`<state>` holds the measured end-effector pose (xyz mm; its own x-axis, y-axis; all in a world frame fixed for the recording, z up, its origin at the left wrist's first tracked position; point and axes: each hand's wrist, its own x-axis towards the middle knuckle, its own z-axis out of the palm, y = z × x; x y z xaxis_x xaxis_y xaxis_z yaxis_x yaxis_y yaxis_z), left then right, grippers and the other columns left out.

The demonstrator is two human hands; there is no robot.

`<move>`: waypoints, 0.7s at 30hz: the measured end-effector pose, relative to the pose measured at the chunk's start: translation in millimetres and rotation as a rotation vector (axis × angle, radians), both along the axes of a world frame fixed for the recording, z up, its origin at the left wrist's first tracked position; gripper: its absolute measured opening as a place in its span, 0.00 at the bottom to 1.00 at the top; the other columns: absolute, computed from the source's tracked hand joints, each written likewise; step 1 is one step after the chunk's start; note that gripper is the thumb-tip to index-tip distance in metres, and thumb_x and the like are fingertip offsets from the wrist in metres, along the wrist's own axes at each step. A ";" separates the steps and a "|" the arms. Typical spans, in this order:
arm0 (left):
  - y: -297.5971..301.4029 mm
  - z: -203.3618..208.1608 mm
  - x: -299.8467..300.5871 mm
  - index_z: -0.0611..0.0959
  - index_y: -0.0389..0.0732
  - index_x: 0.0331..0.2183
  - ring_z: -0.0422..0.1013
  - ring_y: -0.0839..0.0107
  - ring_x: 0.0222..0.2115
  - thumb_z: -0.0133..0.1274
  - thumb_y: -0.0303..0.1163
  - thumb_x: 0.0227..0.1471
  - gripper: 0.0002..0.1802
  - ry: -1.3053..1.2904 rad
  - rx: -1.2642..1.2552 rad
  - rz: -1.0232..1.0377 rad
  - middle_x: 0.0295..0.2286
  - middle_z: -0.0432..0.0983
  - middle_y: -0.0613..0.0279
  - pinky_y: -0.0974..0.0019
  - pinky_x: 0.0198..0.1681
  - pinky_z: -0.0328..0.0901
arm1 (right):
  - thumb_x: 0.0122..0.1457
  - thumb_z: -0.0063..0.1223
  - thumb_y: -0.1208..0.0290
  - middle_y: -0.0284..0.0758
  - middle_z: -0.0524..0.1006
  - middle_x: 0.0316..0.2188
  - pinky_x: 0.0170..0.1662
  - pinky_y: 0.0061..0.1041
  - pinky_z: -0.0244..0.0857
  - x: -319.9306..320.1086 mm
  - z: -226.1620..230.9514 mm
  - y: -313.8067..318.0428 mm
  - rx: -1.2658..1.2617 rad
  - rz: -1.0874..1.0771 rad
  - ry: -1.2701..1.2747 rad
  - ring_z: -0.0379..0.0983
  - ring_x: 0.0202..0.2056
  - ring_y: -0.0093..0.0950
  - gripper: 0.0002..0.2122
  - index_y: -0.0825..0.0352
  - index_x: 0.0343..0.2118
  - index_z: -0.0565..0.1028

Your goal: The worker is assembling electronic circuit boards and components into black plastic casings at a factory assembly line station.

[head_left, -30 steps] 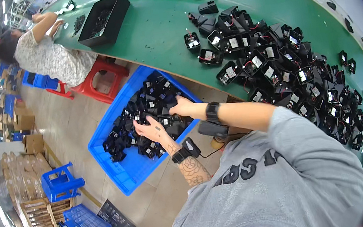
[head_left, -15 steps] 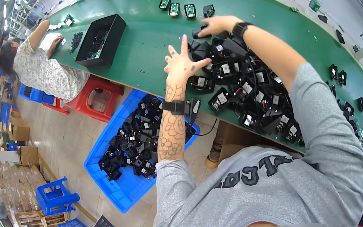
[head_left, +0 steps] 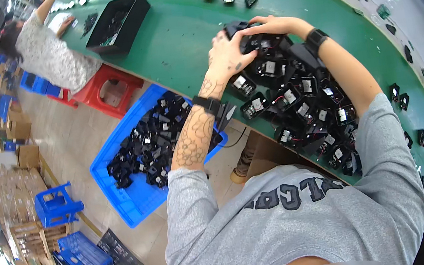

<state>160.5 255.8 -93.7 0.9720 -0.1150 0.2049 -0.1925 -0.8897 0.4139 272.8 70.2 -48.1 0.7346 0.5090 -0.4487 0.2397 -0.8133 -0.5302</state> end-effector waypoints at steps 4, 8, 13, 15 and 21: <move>-2.5 -5.8 15.2 0.77 0.53 0.49 0.71 0.42 0.43 0.60 0.54 0.39 0.34 -0.050 -0.158 -0.110 0.44 0.67 0.35 0.49 0.46 0.69 | 0.52 0.62 0.52 0.43 0.63 0.60 0.61 0.28 0.53 -3.1 -0.1 -32.9 0.389 0.108 0.145 0.59 0.60 0.31 0.41 0.64 0.65 0.56; 2.5 -15.6 17.1 0.77 0.51 0.50 0.70 0.39 0.45 0.55 0.48 0.47 0.27 -0.106 -0.258 -0.241 0.48 0.65 0.32 0.52 0.50 0.67 | 0.47 0.67 0.54 0.37 0.73 0.46 0.42 0.21 0.67 -15.2 -3.8 -24.7 0.295 0.162 -0.147 0.71 0.41 0.24 0.41 0.58 0.64 0.60; 13.8 -24.9 23.5 0.74 0.48 0.51 0.70 0.39 0.42 0.52 0.46 0.51 0.26 -0.054 -0.275 -0.189 0.46 0.66 0.32 0.50 0.48 0.67 | 0.51 0.63 0.50 0.36 0.74 0.45 0.43 0.22 0.66 -2.7 -27.0 -8.2 0.310 -0.063 -0.210 0.72 0.41 0.24 0.34 0.58 0.60 0.67; 9.4 -22.6 22.5 0.73 0.48 0.51 0.70 0.39 0.42 0.51 0.45 0.52 0.25 -0.035 -0.256 -0.158 0.44 0.66 0.33 0.49 0.47 0.67 | 0.51 0.63 0.49 0.35 0.75 0.43 0.44 0.22 0.66 2.2 -34.0 -13.5 0.318 0.023 -0.243 0.72 0.40 0.24 0.33 0.58 0.59 0.68; -4.1 -33.0 48.4 0.71 0.44 0.50 0.69 0.36 0.41 0.48 0.40 0.58 0.21 -0.111 -0.213 -0.114 0.38 0.70 0.32 0.46 0.45 0.67 | 0.44 0.70 0.50 0.35 0.78 0.40 0.48 0.24 0.64 9.9 -27.3 -5.7 0.406 -0.019 -0.215 0.72 0.42 0.24 0.31 0.66 0.47 0.75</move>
<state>208.9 251.7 -126.6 0.9255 -0.1652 0.3407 -0.3409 -0.7549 0.5602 282.7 64.5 -75.4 0.8000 0.5976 -0.0527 0.3658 -0.5555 -0.7467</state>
